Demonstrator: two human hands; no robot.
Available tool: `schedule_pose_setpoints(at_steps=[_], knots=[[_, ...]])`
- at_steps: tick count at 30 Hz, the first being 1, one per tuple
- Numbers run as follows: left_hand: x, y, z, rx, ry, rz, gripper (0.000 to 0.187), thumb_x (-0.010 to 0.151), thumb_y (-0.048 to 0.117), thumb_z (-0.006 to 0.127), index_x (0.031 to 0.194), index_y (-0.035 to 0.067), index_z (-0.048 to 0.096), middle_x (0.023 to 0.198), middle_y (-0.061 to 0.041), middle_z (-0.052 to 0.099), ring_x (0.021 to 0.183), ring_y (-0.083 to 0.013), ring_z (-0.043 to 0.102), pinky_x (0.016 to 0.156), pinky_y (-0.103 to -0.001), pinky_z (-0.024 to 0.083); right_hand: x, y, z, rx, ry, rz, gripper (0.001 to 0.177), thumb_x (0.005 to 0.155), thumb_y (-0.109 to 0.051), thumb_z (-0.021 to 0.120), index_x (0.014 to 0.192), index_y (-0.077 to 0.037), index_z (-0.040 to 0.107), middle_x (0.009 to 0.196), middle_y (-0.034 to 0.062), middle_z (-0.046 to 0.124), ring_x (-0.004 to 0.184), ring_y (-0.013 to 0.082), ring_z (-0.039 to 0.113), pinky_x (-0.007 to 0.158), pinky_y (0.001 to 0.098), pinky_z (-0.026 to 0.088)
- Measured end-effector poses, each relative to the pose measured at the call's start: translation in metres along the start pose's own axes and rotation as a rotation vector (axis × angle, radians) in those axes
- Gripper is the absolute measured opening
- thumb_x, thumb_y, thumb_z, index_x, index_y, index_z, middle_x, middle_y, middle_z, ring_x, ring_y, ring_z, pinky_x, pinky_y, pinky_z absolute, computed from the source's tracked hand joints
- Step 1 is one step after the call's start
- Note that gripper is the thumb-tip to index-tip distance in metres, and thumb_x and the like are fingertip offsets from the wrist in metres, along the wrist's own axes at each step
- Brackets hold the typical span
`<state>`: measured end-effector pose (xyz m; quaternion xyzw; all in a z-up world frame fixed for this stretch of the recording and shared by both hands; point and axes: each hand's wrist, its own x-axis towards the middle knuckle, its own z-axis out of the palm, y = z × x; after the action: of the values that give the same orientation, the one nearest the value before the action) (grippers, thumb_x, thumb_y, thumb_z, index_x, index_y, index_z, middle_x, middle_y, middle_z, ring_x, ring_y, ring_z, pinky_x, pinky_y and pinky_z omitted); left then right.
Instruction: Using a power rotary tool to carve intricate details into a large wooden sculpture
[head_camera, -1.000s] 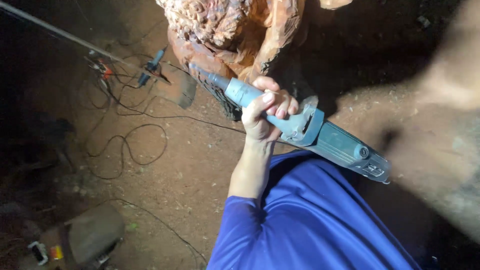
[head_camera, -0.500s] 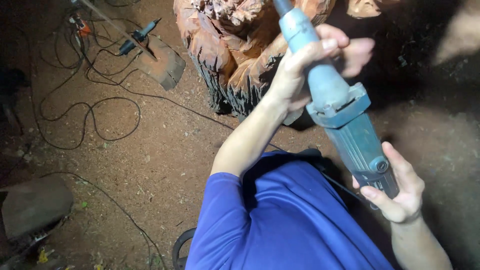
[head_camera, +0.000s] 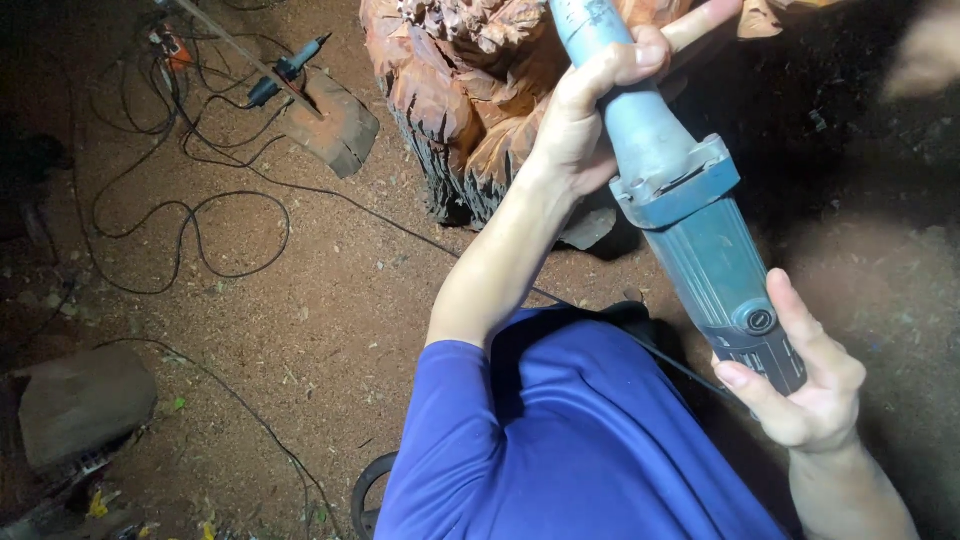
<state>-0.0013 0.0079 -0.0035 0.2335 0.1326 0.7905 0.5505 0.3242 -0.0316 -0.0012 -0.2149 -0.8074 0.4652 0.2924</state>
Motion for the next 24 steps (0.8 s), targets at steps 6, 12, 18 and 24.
schedule_pose_setpoints(at_steps=[6,12,18,24], knots=[[0.0037,-0.0047,-0.0006,-0.184,-0.043,-0.005,0.016,0.087,0.01,0.073,0.084,0.007,0.057,0.145,-0.04,0.051,0.149,-0.0424,0.043,0.137,-0.043,0.019,0.0003,-0.001,0.0048,0.004,0.006,0.004,0.088,0.08,-0.001,0.07,0.159,0.002,0.034,0.118,0.0229,0.07,0.085,0.0201,0.073,0.089,0.028,0.063],[0.002,-0.0057,-0.003,-0.147,-0.048,-0.027,0.016,0.085,0.014,0.072,0.082,0.009,0.057,0.148,-0.034,0.052,0.15,-0.0414,0.043,0.136,-0.043,0.022,-0.0043,0.0026,0.0014,-0.086,0.021,-0.005,0.087,0.079,-0.003,0.071,0.158,0.005,0.036,0.112,0.0191,0.071,0.082,0.0173,0.071,0.084,0.0247,0.062],[0.0003,-0.0035,0.0028,-0.108,-0.015,-0.042,0.021,0.083,0.016,0.074,0.076,0.01,0.055,0.151,-0.034,0.049,0.148,-0.0326,0.046,0.125,-0.031,0.029,-0.0069,0.0033,-0.0007,-0.077,0.038,0.014,0.087,0.077,0.0,0.071,0.157,0.005,0.037,0.125,0.0244,0.068,0.088,0.0199,0.072,0.089,0.025,0.06],[-0.0002,-0.0024,0.0,-0.106,-0.064,-0.044,0.019,0.087,0.017,0.071,0.079,0.009,0.055,0.154,-0.032,0.048,0.154,-0.0376,0.039,0.137,-0.04,0.021,-0.0077,0.0063,-0.0012,-0.087,0.038,0.007,0.086,0.078,0.0,0.072,0.157,0.004,0.038,0.125,0.0232,0.069,0.087,0.0184,0.073,0.086,0.0232,0.061]])
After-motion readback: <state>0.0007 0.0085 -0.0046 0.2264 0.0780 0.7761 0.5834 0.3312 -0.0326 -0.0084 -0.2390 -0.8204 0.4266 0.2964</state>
